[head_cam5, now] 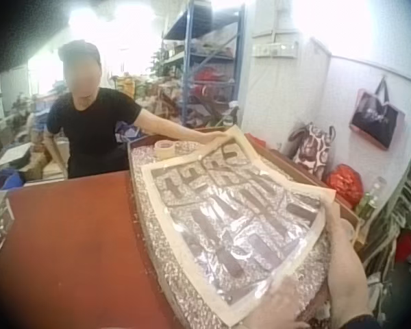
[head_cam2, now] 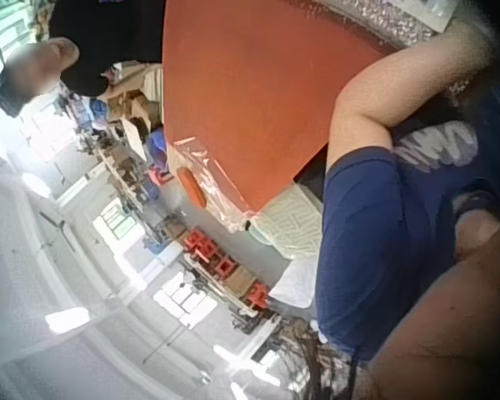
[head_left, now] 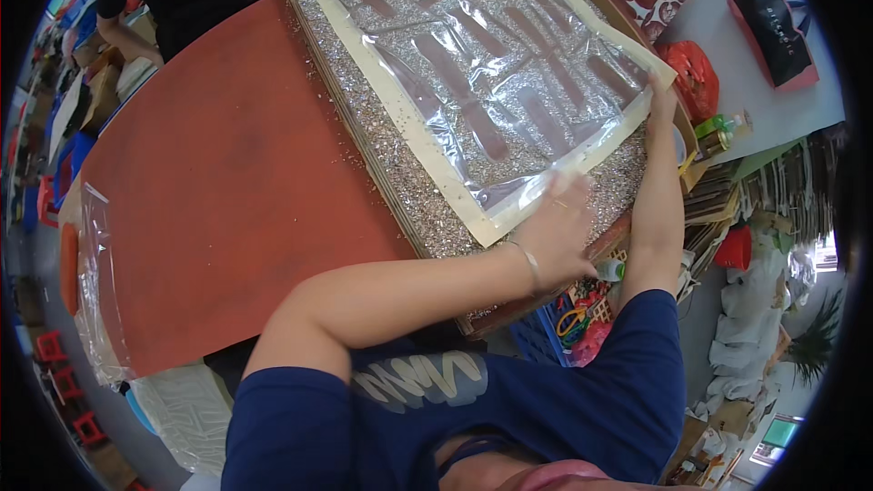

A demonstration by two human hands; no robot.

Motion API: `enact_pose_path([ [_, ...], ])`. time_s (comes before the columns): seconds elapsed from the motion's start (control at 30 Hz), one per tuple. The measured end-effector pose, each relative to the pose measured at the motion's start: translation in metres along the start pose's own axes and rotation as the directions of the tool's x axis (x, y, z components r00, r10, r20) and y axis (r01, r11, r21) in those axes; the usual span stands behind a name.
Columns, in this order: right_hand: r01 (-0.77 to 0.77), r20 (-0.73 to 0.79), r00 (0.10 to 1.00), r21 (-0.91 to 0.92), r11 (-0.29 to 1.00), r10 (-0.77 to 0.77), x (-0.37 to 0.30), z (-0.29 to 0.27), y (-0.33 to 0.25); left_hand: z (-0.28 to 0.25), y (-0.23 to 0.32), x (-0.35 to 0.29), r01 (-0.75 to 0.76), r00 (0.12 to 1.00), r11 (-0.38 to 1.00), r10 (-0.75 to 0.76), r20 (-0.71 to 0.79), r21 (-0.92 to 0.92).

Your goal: Sorting and preparing glittery shoe upper components by placing them into a template frame and sealing with plastic film.

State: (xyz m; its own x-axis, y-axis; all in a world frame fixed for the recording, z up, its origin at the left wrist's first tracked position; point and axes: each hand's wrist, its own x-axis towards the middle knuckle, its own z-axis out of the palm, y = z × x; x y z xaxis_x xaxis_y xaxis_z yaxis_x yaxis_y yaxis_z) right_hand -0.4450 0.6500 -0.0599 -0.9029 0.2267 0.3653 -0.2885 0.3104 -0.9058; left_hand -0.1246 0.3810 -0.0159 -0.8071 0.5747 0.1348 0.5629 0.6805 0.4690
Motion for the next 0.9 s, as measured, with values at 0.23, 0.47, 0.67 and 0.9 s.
enact_pose_path([
  [0.23, -0.220, -0.053, 0.974, -0.002, 0.976, 0.219, -0.005, 0.006, -0.019, -0.032, -0.081, -0.037, 0.575, 0.806, 0.765, -0.590, -0.039, 0.290],
  [0.47, 0.028, -0.240, 0.970, -0.041, 0.999, -0.037, 0.026, 0.009, -0.177, -0.025, -0.127, -0.023, 0.466, 0.884, 0.875, -0.455, -0.104, 0.132],
  [0.67, 0.441, -0.345, 0.828, -0.088, 0.893, -0.443, 0.018, -0.016, -0.311, -0.045, -0.161, -0.016, 0.534, 0.845, 0.824, -0.515, -0.142, 0.191],
  [0.9, 0.276, -0.206, 0.829, -0.657, 0.701, -0.520, 0.035, -0.069, -0.368, -0.071, -0.156, -0.003, 0.359, 0.868, 0.925, -0.380, -0.321, -0.124],
])
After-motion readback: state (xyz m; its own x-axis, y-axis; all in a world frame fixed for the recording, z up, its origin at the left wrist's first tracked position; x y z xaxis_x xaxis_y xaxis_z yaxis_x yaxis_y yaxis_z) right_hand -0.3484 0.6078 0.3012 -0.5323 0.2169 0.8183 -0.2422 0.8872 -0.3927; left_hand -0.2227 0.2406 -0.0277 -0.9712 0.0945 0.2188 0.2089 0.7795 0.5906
